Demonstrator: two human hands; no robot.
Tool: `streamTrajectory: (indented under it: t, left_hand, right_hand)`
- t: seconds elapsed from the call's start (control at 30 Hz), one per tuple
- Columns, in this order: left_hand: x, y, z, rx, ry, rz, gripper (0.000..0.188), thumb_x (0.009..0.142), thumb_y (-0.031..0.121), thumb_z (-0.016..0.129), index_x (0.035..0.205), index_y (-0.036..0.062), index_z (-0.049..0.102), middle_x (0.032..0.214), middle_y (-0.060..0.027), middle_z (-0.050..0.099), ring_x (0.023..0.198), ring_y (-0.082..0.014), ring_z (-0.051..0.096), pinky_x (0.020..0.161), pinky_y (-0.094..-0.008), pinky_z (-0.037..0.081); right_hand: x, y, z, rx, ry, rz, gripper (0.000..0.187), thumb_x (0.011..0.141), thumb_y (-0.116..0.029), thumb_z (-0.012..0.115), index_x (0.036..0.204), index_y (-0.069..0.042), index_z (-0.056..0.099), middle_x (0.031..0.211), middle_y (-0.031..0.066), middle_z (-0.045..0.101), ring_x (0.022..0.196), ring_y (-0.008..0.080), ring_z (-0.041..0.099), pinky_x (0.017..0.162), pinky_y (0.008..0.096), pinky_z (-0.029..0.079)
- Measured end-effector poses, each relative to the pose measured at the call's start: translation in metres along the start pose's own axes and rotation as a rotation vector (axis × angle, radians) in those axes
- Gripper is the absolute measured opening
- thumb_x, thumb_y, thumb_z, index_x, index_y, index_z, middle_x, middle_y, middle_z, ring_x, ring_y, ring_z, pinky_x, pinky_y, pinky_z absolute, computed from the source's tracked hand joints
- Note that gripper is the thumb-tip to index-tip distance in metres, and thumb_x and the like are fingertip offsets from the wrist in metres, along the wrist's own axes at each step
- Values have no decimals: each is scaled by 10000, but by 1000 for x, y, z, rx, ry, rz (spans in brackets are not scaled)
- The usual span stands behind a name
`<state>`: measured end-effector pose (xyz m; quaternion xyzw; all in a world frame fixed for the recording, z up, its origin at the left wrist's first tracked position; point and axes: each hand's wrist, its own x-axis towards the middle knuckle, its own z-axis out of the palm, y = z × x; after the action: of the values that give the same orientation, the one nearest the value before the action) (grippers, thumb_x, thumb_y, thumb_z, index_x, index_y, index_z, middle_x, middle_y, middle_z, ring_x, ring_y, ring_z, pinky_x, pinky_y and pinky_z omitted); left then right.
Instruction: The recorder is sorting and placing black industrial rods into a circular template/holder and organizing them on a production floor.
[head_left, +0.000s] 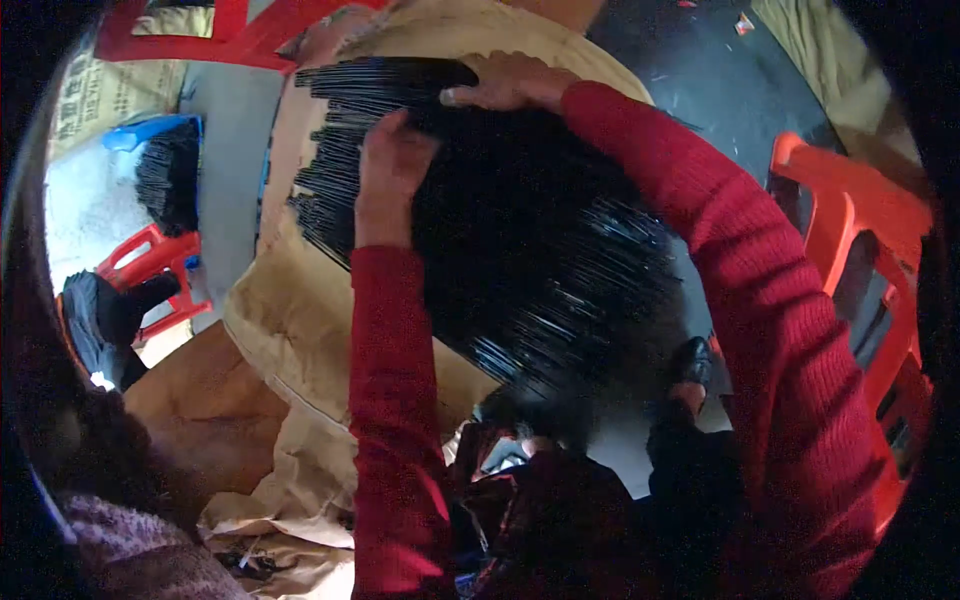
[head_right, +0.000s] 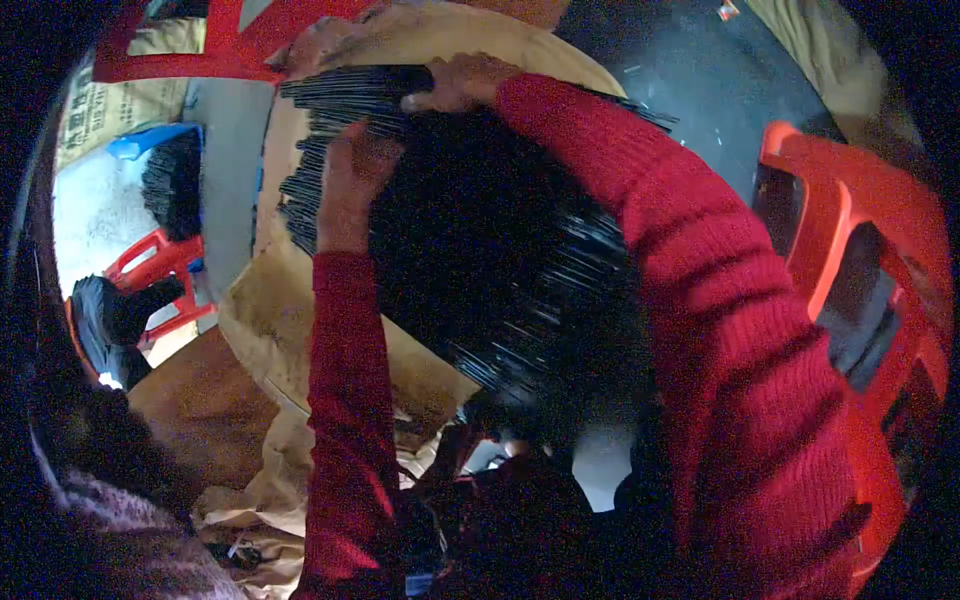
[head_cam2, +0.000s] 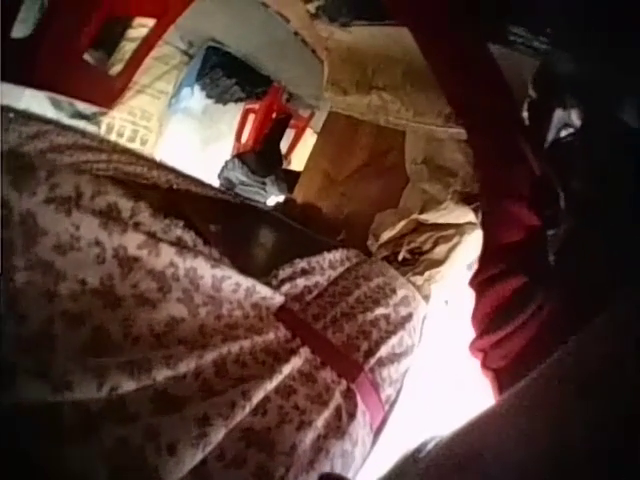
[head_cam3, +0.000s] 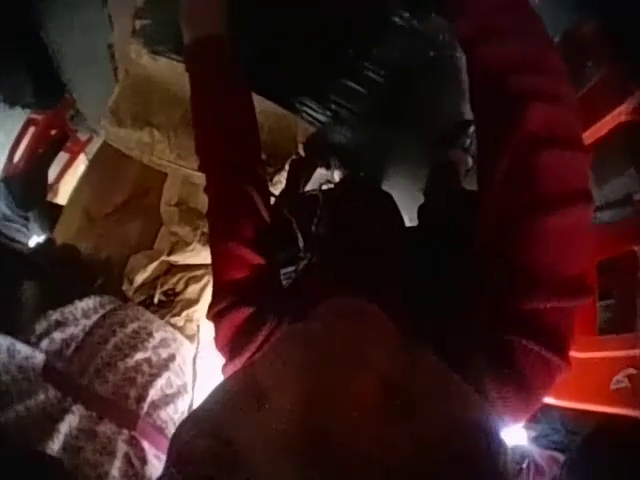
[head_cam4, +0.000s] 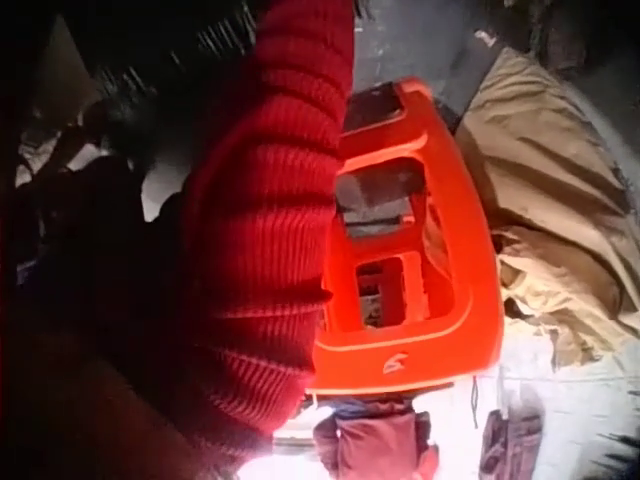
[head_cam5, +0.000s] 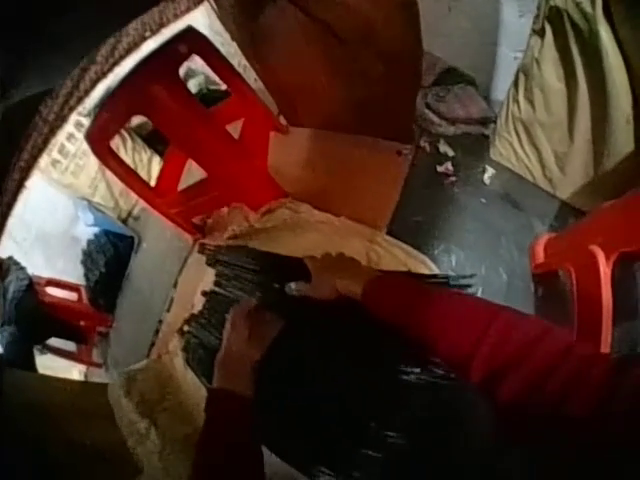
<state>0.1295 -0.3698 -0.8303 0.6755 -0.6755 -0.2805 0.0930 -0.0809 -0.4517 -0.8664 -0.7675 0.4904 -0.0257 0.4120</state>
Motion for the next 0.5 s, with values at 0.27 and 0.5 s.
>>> streamTrajectory:
  t: [0.27,0.5]
  left_hand:
    - [-46,9,-29,-118,-21,77,307,861,105,642,1132,-36,620,1063,-151,670,974,-218,658,881,-325,537]
    - [-299,-47,-16,-1594,-544,-336,523,1012,395,350,1363,26,471,1357,-163,519,1262,-274,493,1054,-479,392]
  right_hand:
    - [-29,43,-43,188,42,-262,678,944,-612,439,1348,-75,523,1235,135,601,1070,271,573,941,433,443]
    - [-78,182,-41,103,167,-58,557,971,-500,481,1287,-47,557,1135,102,633,977,202,574,874,382,461]
